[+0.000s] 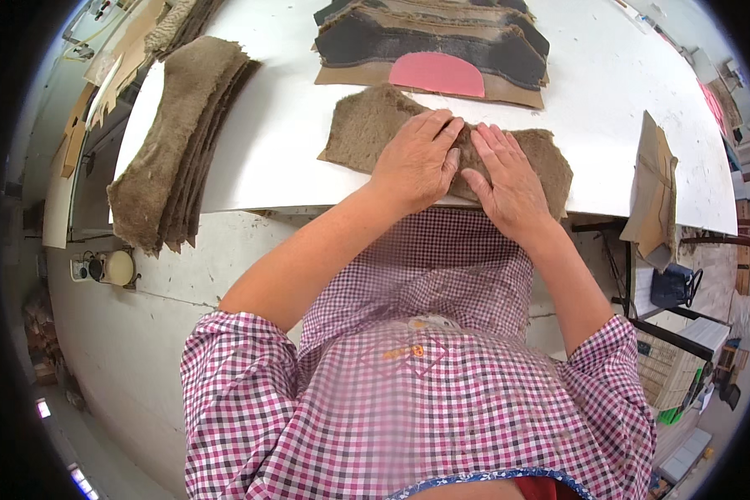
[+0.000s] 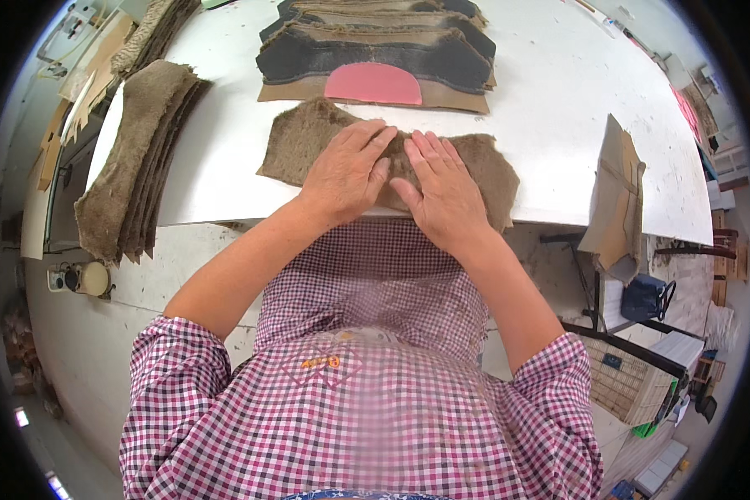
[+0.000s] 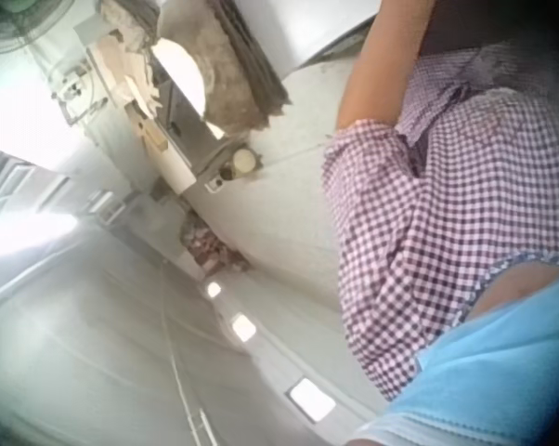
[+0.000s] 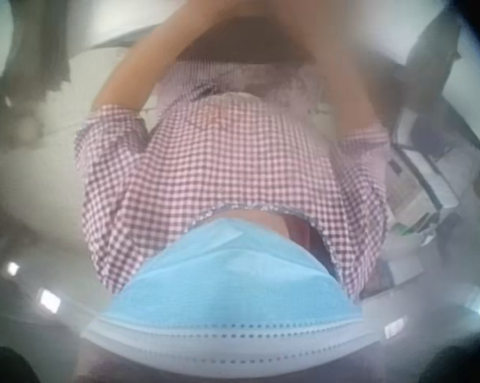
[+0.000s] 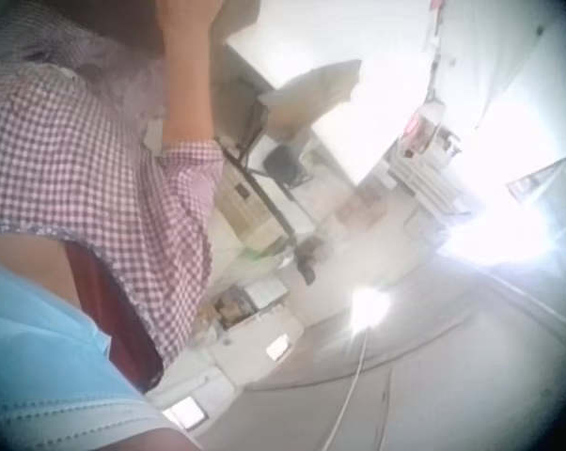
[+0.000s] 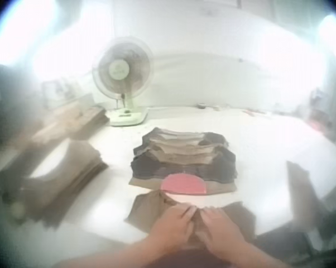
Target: The person repeatedly picks up brown leather shoe parts from a stack on a white table, turns them over to view both sides, and places them back on the stack. The person handles the parts one at a time and continues this cycle throughout the clip.
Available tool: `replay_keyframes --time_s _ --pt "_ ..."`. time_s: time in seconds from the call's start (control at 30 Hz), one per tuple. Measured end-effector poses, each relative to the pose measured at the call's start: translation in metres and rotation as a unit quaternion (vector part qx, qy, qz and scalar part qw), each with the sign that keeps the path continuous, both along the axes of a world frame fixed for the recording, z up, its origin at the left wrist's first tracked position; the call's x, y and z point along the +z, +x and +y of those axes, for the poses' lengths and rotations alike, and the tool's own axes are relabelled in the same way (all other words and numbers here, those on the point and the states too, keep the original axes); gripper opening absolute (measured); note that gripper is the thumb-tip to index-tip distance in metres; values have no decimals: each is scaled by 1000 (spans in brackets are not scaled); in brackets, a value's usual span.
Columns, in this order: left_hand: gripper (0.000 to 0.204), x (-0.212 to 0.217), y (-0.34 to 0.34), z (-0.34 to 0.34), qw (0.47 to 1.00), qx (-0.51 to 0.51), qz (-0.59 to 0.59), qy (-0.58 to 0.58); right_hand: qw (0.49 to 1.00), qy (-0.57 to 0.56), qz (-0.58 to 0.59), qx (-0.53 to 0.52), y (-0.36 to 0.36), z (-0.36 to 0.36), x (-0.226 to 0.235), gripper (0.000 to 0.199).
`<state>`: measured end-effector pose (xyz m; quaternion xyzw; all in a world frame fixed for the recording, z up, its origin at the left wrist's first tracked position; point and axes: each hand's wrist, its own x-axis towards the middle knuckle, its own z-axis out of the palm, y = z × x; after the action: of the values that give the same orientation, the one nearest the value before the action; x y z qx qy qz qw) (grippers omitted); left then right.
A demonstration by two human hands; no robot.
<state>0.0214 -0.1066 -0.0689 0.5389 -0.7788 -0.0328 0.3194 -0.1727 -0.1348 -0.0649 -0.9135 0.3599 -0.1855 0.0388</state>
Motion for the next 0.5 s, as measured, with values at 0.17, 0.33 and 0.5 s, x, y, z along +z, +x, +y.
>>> replay_keyframes --time_s 0.17,0.33,0.5 --pt "58 -7 3 -2 990 91 -97 43 999 22 29 -18 -3 4 5 60" --pt "69 -6 4 4 980 154 -108 68 997 4 59 -42 -7 10 6 66" --pt "75 -6 4 2 971 193 -106 90 997 -9 60 -57 -9 12 5 70"
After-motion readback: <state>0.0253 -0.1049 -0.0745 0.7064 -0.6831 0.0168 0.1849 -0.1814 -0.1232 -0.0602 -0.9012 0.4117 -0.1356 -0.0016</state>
